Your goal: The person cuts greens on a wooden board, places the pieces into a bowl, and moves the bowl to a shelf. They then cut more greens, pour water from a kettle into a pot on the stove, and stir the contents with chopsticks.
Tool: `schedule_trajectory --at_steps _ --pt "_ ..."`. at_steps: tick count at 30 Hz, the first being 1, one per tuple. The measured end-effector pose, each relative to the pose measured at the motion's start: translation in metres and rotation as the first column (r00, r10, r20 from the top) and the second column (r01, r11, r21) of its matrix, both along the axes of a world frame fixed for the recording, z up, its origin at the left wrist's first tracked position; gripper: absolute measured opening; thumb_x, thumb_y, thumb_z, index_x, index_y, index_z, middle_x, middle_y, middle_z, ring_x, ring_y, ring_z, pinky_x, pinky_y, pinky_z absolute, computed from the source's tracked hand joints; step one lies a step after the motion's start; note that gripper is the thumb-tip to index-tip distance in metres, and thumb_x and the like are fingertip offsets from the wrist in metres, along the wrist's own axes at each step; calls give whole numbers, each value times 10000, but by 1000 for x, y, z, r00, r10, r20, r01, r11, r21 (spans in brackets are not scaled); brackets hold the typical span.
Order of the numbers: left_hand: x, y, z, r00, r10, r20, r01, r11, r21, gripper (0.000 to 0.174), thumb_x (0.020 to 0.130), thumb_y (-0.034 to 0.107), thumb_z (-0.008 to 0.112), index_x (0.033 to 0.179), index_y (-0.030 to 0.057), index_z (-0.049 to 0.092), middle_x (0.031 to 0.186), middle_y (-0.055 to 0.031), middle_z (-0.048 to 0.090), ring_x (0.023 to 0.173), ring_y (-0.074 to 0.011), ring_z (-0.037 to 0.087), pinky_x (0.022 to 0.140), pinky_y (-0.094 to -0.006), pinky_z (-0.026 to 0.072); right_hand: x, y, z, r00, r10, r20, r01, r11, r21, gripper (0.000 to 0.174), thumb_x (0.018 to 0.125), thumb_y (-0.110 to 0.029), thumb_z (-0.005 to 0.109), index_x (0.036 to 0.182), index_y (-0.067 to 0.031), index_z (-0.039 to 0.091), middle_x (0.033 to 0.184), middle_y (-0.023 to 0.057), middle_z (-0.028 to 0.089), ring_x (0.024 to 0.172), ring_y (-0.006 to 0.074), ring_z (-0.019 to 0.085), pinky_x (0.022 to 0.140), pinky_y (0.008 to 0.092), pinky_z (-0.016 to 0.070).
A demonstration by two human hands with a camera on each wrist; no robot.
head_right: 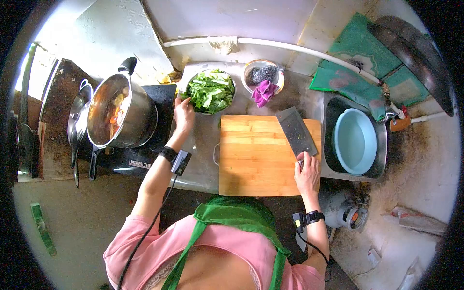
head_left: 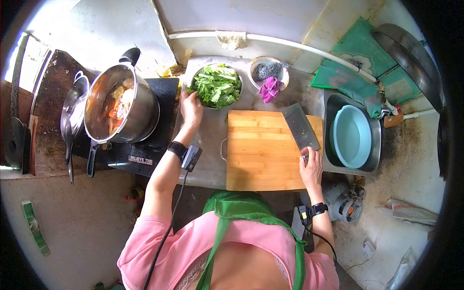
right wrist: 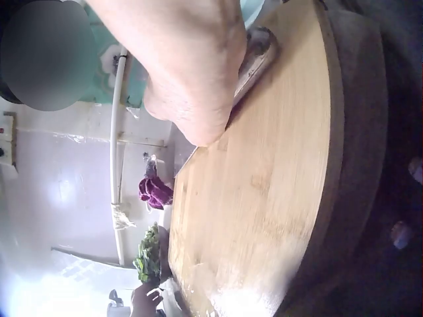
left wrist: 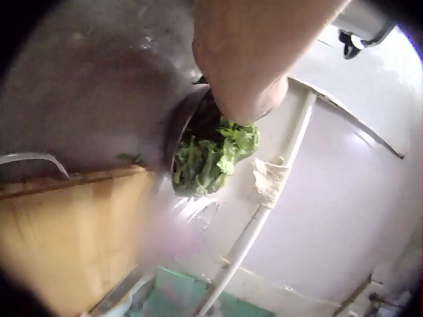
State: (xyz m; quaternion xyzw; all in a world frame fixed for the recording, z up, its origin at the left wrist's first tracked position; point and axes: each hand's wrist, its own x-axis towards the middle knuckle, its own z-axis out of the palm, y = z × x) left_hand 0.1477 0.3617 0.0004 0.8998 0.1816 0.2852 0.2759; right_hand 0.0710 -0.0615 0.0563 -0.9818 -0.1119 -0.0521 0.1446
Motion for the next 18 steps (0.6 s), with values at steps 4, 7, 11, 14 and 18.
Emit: schedule_trajectory --at_steps 4,7,11,14,18 --pt "-1 13 9 993 -63 -100 37 968 -246 240 809 64 523 992 -40 636 951 -209 567 847 -332 583 769 -375 457 1 -1 -2 1000 -1 17 1 1000 -1 406 772 -120 626 1135 -68 451 920 129 510 924 321 509 803 430 423" --pt "8 22 13 996 -76 -51 64 977 -203 223 797 42 564 998 -19 639 890 -191 614 801 -294 614 727 -343 474 1 -1 -2 1000 -3 30 4 1000 -28 415 771 -126 630 1140 -70 449 926 129 510 932 320 511 815 427 426" --pt "24 20 34 994 -23 -105 -2 971 -238 187 725 -14 624 907 21 641 820 -163 623 740 -282 610 684 -329 483 0 -2 -1 1000 -23 -3 23 1000 -16 419 778 -142 628 1148 -72 445 940 131 509 941 322 513 819 428 429" --pt "29 21 36 991 -45 -122 36 996 -77 126 705 3 630 829 27 638 806 -169 618 758 -296 617 691 -344 487 0 -2 -5 999 -36 -11 37 999 3 420 781 -145 627 1152 -77 444 946 131 509 940 324 514 807 434 432" --pt "38 32 24 949 -31 -314 29 1000 -10 106 721 60 602 798 50 674 814 -180 640 790 -319 632 722 -375 495 0 -4 -5 1000 -16 -11 17 999 36 420 782 -138 627 1155 -82 444 949 131 510 938 326 515 785 437 437"
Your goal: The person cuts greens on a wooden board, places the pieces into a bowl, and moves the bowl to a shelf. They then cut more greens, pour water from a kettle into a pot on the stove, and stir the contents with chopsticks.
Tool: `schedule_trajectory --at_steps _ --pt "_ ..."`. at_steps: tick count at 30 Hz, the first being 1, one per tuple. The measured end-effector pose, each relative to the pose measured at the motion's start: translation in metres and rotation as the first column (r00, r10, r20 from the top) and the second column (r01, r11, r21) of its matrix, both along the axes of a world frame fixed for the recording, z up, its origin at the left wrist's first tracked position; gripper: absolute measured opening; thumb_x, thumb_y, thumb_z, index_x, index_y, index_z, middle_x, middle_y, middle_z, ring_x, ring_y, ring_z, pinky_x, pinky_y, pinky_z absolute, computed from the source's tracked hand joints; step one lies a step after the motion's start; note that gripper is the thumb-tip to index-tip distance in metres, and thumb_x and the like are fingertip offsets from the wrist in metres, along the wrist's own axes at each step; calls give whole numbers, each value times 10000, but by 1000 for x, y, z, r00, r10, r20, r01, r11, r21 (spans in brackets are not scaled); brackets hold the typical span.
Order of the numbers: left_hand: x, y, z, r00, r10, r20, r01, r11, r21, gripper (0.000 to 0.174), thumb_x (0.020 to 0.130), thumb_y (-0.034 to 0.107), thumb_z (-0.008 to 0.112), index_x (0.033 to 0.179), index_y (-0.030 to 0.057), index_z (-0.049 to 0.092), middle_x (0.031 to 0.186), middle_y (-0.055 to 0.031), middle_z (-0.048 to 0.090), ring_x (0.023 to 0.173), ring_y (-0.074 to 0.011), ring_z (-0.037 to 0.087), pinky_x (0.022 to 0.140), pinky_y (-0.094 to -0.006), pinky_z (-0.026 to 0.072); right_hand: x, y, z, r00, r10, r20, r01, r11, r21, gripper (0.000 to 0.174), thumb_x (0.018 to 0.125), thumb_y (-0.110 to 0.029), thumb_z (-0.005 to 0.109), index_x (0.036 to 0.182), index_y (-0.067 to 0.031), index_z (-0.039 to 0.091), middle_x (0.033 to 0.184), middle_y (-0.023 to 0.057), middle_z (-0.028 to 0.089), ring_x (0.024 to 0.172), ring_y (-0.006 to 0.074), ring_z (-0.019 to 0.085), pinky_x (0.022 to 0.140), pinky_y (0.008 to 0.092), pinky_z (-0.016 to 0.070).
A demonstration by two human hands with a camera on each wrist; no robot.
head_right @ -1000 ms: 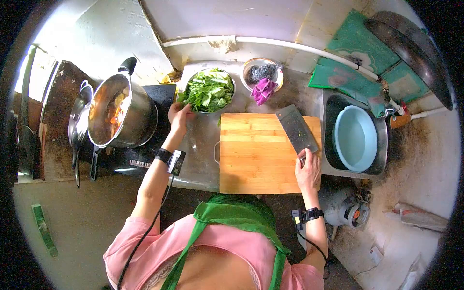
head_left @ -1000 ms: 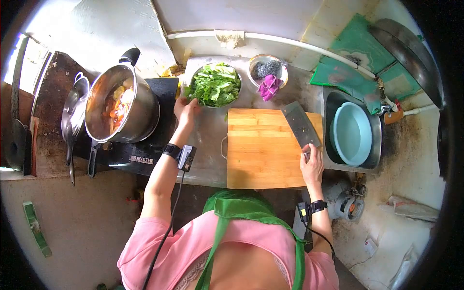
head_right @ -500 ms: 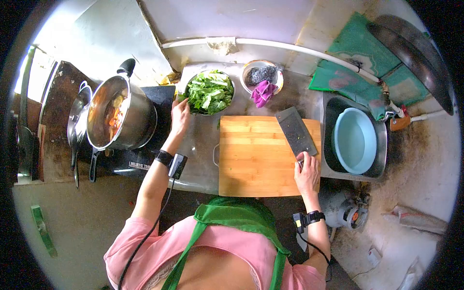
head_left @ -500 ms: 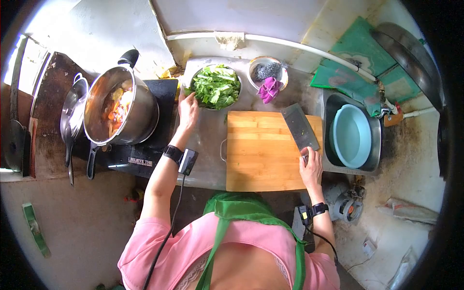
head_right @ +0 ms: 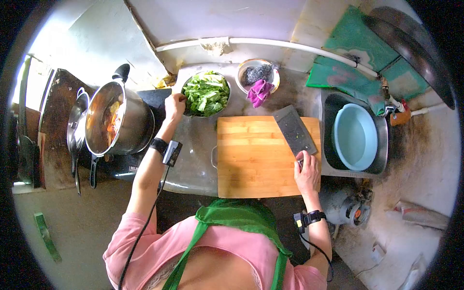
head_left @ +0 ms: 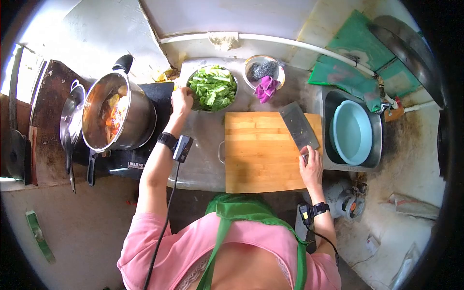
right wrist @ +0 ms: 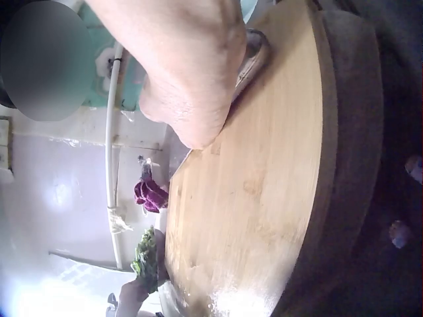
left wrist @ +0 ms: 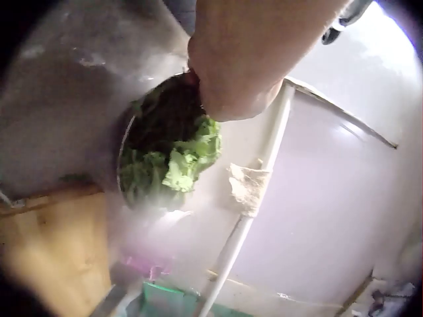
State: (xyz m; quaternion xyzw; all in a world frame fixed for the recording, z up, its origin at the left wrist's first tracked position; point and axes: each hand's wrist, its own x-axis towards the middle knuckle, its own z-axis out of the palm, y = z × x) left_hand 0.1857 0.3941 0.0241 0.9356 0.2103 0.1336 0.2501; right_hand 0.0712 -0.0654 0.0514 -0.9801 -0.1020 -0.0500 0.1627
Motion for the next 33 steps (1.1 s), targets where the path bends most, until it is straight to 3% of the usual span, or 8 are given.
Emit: schedule_trajectory --at_steps 3,12,16,19,21,24,29,33 --pt "-3 16 3 988 -157 3 155 970 -187 208 767 27 547 917 45 690 753 -179 654 669 -280 656 650 -337 509 0 1 1 1000 -19 -7 19 1000 5 423 778 -125 628 1155 -77 442 956 129 512 940 328 513 795 432 432" --pt "-60 7 64 939 148 312 63 815 -576 159 849 124 561 792 -11 623 641 -47 602 459 -66 475 424 -213 375 -2 0 5 997 4 -77 -9 998 -55 449 769 -102 622 1176 -69 435 979 136 510 963 330 507 828 434 415" --pt "-92 -16 3 990 52 -132 -141 297 -944 182 831 199 605 892 29 624 720 -68 627 505 -111 542 437 -231 415 -2 4 7 997 -24 -70 18 997 -76 447 782 -107 607 1191 -69 431 981 143 506 968 332 504 824 432 419" --pt "-89 -38 -16 987 88 -135 -150 202 -968 182 820 166 627 910 10 600 765 -64 628 514 -126 548 449 -243 429 -1 5 10 997 -14 -81 8 997 -80 449 789 -109 602 1201 -67 428 990 143 505 967 332 503 823 429 421" --pt "-80 -41 -26 939 302 167 -129 756 -642 167 786 91 639 898 -13 575 763 -90 616 574 -185 575 515 -297 458 -2 4 8 997 -5 -75 0 997 -76 453 788 -110 602 1204 -68 427 990 142 504 968 331 502 827 429 420" --pt "-66 -19 -34 929 184 320 -113 967 -227 157 748 32 627 881 -17 560 750 -126 597 663 -250 586 613 -352 466 -1 3 5 999 0 -39 -3 997 -73 454 788 -111 601 1206 -69 429 993 141 501 975 328 500 832 428 420" --pt "-58 -4 -46 979 116 169 -109 993 -50 75 749 35 605 815 5 582 733 -135 600 707 -286 590 679 -385 463 -2 3 4 999 -3 -33 0 995 -100 452 788 -116 597 1207 -72 435 998 140 499 994 325 496 836 425 421" --pt "-78 -2 -15 946 235 223 -173 949 -264 54 766 43 589 800 1 589 688 -117 611 640 -213 601 638 -328 478 -2 5 2 999 -23 -22 21 997 -75 450 785 -117 595 1204 -74 439 998 137 497 992 323 499 826 425 425"
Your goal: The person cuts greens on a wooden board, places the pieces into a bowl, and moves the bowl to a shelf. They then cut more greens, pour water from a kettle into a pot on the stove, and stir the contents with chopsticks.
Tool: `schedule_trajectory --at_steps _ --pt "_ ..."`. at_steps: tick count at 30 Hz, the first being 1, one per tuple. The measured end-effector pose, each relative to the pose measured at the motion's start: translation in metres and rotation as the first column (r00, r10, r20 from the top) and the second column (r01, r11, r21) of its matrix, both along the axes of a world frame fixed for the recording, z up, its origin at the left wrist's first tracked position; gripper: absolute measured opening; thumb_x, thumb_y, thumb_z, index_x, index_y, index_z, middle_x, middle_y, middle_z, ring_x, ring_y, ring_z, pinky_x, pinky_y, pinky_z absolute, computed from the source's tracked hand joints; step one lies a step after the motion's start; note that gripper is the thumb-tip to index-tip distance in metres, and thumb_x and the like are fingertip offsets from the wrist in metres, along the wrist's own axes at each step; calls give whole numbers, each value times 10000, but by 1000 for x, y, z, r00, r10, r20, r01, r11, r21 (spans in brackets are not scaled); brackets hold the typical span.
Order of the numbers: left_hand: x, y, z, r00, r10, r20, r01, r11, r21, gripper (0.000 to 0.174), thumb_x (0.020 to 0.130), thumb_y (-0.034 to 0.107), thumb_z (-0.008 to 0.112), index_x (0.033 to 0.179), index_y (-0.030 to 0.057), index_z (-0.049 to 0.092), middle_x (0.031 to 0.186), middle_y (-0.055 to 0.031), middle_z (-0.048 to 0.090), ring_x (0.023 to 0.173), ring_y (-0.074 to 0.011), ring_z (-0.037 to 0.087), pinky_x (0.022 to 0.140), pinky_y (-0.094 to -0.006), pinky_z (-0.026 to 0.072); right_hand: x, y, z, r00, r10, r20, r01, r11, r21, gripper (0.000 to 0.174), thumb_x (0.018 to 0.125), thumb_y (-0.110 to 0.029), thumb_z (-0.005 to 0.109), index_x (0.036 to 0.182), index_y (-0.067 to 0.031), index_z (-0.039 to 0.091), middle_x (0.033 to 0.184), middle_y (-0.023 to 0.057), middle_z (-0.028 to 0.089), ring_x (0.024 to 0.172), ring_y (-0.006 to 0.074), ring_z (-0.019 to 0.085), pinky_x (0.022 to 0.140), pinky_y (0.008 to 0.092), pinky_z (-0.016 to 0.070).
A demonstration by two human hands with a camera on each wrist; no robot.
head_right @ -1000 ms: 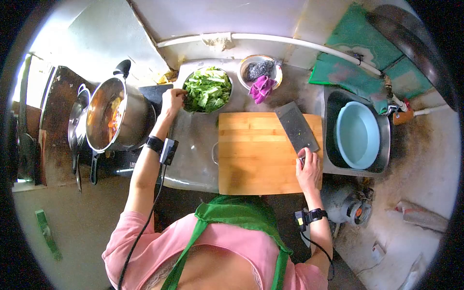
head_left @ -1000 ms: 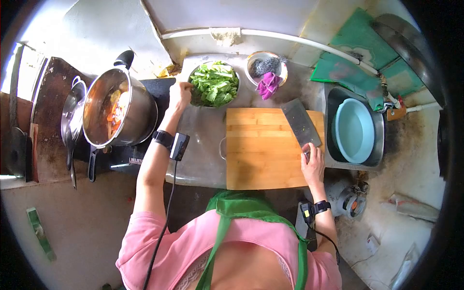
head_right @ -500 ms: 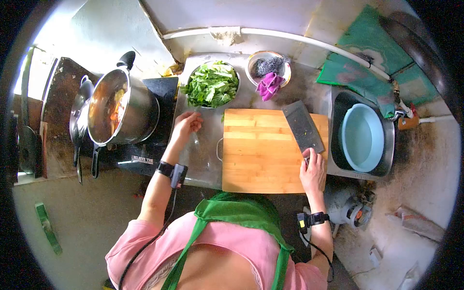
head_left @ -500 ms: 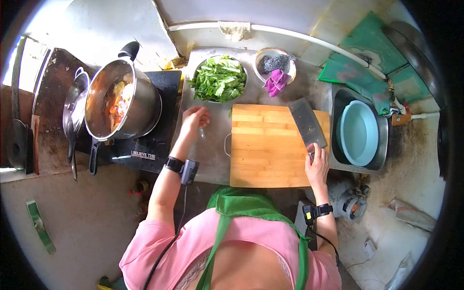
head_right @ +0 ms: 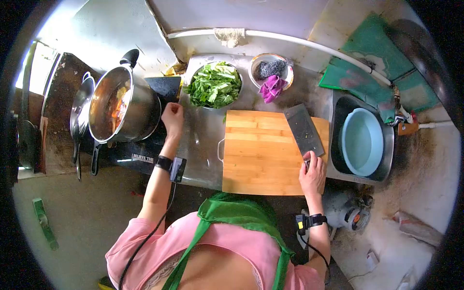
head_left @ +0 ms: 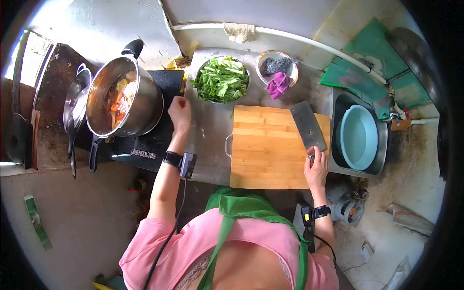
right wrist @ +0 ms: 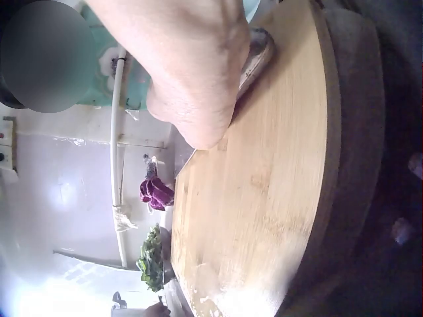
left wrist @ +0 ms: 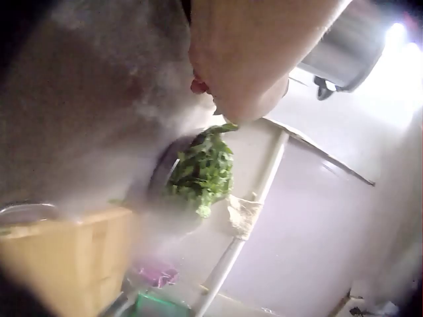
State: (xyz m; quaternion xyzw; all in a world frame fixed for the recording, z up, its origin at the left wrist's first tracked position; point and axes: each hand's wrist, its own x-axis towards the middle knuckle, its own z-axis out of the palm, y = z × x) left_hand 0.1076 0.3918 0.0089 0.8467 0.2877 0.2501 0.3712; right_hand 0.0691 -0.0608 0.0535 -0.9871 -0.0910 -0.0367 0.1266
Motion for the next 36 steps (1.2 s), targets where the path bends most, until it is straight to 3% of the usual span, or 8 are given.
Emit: schedule_trajectory --at_steps 5,9,15,17,23,30,33,36 --pt "18 -6 70 942 -148 303 167 985 -37 69 759 -10 620 791 22 567 654 -75 579 584 -134 553 588 -266 463 0 -1 -4 999 4 46 -6 999 38 448 777 -114 599 1195 -72 444 995 135 498 984 322 504 814 421 428" --pt "46 -25 75 910 -407 78 376 889 261 122 695 -21 651 791 22 589 815 -97 562 602 -189 545 596 -290 454 -8 -3 -4 999 13 41 -13 1000 19 446 773 -117 606 1188 -69 448 989 132 503 974 325 504 807 427 426" --pt "47 -23 65 907 -382 179 343 915 215 52 754 25 641 806 21 640 726 -87 597 610 -163 558 590 -265 453 2 -2 0 1000 11 -11 -10 999 45 458 780 -92 596 1210 -46 445 1020 162 510 990 352 497 845 434 417" --pt "31 -31 67 927 -214 308 199 977 82 30 793 39 623 802 14 638 703 -87 605 587 -153 563 581 -252 455 -1 -4 0 1000 15 -4 -15 998 55 454 782 -95 597 1209 -49 447 1022 162 510 989 350 498 843 432 421" --pt "-18 -82 -14 949 -308 60 314 934 -170 98 759 68 667 838 13 647 701 -48 612 627 -96 560 600 -253 461 -1 -4 -5 1000 -16 11 15 998 60 456 784 -96 601 1213 -63 449 1026 163 510 996 352 500 850 431 426" --pt "-1 -113 -13 932 -336 -138 357 917 180 59 762 79 615 798 37 595 794 -113 574 686 -267 586 651 -329 481 -1 -5 -10 997 4 78 -5 1000 16 482 764 -131 619 1213 -78 450 1003 133 505 965 322 512 806 424 426" --pt "-6 -108 -11 941 -298 -161 307 951 34 62 745 74 591 797 40 584 771 -111 589 727 -322 590 653 -387 481 0 -5 -6 998 13 54 -14 1000 16 480 764 -131 618 1211 -77 450 1004 131 505 963 321 515 796 424 431" --pt "-17 -93 15 954 -292 73 289 956 48 71 723 19 634 780 38 595 708 -62 570 605 -152 555 578 -267 460 -2 -3 -3 999 -37 -16 39 997 72 451 782 -106 600 1206 -65 452 1034 162 506 1000 347 497 847 426 422"
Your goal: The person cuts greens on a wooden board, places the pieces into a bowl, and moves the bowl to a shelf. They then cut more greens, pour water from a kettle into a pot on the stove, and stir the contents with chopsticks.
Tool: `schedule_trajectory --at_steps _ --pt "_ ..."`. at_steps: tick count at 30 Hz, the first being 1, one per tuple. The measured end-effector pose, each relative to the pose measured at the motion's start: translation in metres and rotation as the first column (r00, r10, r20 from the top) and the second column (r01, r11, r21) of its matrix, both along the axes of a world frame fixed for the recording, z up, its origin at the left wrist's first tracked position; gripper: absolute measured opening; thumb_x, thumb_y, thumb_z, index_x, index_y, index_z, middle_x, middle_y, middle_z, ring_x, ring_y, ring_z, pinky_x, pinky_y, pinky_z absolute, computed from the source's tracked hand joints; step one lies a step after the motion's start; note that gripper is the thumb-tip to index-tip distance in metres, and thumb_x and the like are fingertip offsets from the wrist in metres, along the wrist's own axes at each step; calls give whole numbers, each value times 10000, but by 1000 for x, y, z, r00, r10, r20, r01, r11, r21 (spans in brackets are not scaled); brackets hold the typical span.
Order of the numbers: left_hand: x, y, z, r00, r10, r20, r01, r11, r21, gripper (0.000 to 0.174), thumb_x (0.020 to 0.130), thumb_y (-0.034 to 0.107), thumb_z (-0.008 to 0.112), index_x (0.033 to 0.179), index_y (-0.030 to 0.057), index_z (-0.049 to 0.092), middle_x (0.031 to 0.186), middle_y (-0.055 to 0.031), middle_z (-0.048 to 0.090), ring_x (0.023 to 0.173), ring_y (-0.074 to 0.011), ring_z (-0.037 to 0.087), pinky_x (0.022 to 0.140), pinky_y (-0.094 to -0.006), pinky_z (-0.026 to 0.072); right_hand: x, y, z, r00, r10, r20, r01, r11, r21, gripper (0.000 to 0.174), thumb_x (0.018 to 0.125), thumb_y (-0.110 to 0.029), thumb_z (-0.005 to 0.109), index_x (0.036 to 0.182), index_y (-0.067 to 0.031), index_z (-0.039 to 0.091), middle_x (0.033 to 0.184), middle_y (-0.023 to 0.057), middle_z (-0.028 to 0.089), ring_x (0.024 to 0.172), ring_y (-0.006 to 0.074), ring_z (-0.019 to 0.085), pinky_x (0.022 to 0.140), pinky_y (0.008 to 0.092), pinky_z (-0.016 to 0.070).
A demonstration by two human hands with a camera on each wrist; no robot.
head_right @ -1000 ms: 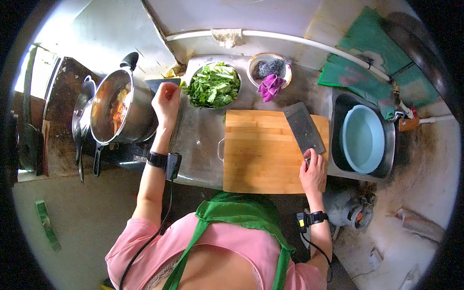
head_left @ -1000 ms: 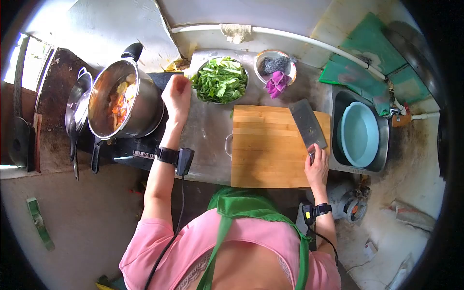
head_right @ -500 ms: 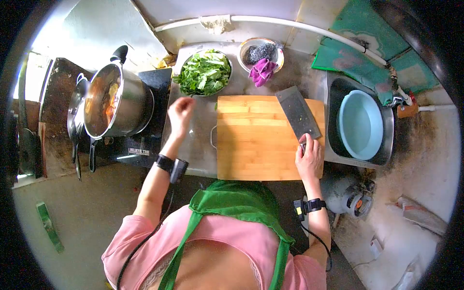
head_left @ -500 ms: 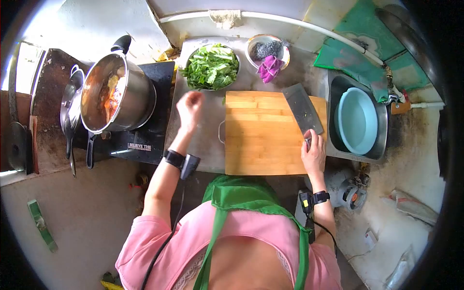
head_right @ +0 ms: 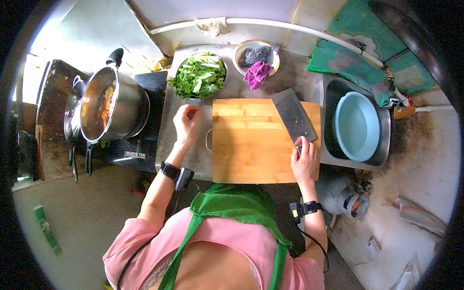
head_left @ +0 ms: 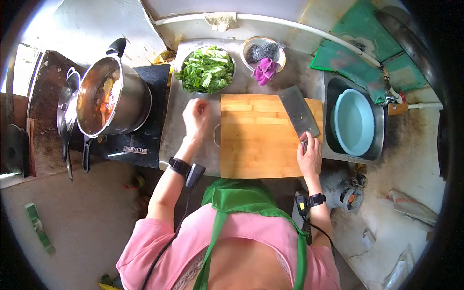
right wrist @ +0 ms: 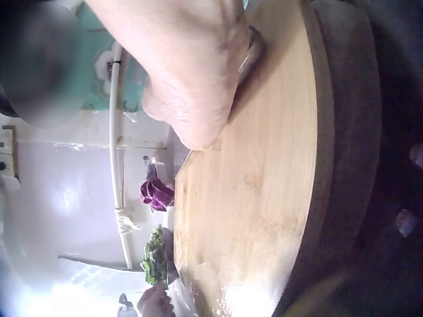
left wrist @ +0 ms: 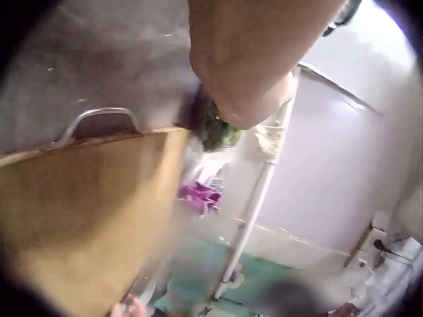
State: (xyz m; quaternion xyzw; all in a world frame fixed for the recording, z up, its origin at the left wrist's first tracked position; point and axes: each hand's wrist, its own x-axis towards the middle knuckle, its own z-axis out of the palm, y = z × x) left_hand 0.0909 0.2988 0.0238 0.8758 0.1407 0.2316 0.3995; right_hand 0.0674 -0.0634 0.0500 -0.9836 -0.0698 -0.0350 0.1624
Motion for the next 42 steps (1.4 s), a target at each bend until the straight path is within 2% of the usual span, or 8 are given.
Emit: schedule_trajectory --at_steps 4,9,13,21,24,32,36,42 --pt "26 23 63 980 -23 198 15 999 43 68 760 -19 629 797 32 603 697 -32 563 592 -82 513 563 -218 441 1 -1 -1 1000 18 24 -19 1000 24 455 776 -101 597 1207 -68 452 1027 154 507 995 345 498 841 424 421" --pt "73 48 54 979 -195 64 177 960 217 131 758 -34 581 845 59 614 777 -129 600 677 -285 597 637 -321 481 -3 -5 -4 998 44 47 -44 999 -2 453 775 -103 600 1202 -67 455 1027 153 508 986 344 500 841 423 423" --pt "55 41 64 967 -74 245 50 994 102 121 751 -28 606 834 53 637 754 -86 604 639 -200 586 598 -278 472 0 -4 -4 997 42 62 -41 999 -6 455 774 -106 605 1201 -62 455 1018 154 508 984 341 500 844 425 423" --pt "6 3 -15 976 -194 -95 191 981 -30 165 758 1 633 919 39 639 796 -70 603 668 -154 591 606 -251 478 1 -2 -4 997 36 69 -36 999 9 453 771 -95 605 1197 -60 457 1013 158 512 987 342 502 848 424 423" --pt "16 -3 -29 979 -196 -57 189 975 -117 168 759 -1 629 923 33 625 808 -80 587 677 -174 589 611 -264 479 1 -3 -5 997 35 73 -35 999 0 450 771 -89 604 1196 -60 458 1014 160 511 987 344 501 847 424 423" --pt "15 -13 -23 969 -178 -172 204 968 148 69 791 -4 537 850 30 538 815 -131 550 776 -321 561 674 -385 463 0 -2 -4 997 24 69 -25 1000 7 449 771 -80 601 1196 -59 455 1021 157 510 996 346 497 846 422 424" --pt "-4 9 -31 989 -124 -86 125 992 7 47 815 -8 536 846 18 513 751 -141 547 660 -261 554 633 -329 458 0 -3 -11 996 19 83 -20 1000 10 464 758 -98 612 1196 -80 461 1013 141 508 959 338 511 813 420 429" --pt "33 22 88 962 -102 255 64 986 153 131 781 -18 603 902 24 580 765 -92 566 649 -207 562 591 -271 449 3 -2 -11 987 25 161 -31 999 32 474 743 -103 621 1192 -93 470 986 125 499 925 333 517 768 430 433"
